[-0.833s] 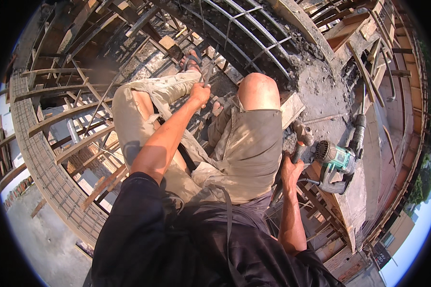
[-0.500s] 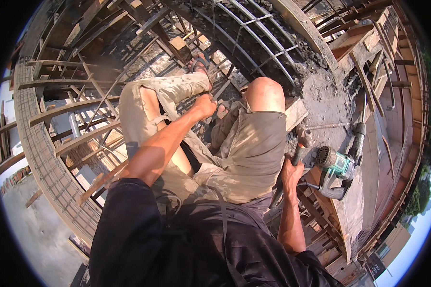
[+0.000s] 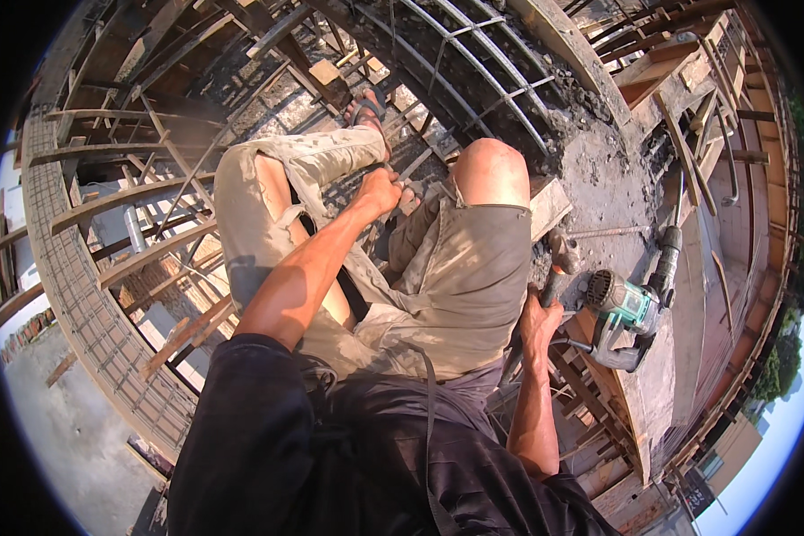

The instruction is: The person uses a hammer and a metal rod to chip away excess concrete from a reinforced beam. They sit on the structure and strike the rod with the hammer to remove material from the surface and edges of the beam.

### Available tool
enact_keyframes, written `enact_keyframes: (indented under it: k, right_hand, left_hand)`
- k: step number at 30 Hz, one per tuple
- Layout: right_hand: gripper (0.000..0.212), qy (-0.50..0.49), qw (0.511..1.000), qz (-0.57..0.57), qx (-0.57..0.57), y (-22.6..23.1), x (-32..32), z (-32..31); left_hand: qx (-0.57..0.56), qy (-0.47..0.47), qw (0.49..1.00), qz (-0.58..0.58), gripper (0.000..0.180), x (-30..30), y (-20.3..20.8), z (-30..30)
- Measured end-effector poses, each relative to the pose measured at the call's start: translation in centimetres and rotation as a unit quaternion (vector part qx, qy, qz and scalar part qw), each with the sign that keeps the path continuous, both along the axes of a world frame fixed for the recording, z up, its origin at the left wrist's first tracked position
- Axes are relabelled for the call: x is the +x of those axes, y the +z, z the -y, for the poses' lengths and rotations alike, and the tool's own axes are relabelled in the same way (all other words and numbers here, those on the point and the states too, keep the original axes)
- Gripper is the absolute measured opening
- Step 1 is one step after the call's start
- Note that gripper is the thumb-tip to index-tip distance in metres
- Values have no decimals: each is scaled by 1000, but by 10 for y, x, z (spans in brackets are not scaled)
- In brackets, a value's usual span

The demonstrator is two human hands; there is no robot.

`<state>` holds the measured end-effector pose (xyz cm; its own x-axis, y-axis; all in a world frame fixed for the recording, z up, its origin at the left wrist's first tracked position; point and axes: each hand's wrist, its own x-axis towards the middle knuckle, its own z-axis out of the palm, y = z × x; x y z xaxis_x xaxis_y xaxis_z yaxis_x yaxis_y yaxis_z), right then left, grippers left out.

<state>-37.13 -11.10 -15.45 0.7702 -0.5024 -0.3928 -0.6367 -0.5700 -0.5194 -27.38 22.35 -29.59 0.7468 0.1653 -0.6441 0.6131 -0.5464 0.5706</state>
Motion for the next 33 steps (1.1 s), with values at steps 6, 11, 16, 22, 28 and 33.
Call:
enact_keyframes:
  k: [6, 11, 16, 22, 28, 33]
  right_hand:
    - [40, -3, 1000, -8, -1, -5, -2, 4]
    - [39, 7, 1000, 13, 8, -4, -2, 3]
    - [39, 12, 999, 28, 18, -4, -3, -1]
    - [42, 21, 1000, 17, -4, -7, -3, 4]
    - [42, 20, 999, 26, 16, -8, -2, 3]
    - [43, 27, 999, 31, 9, -18, -8, 8]
  left_hand:
    - [42, 26, 999, -9, 39, -5, 8, 3]
    - [44, 108, 993, 35, 31, 15, 29, -39]
    - [75, 92, 990, 76, 30, 30, 11, -15]
    - [-43, 94, 990, 101, 23, -6, 24, 25]
    - [-116, 137, 980, -82, 24, -13, 28, 44]
    - [-249, 298, 917, -88, 31, 6, 16, 46]
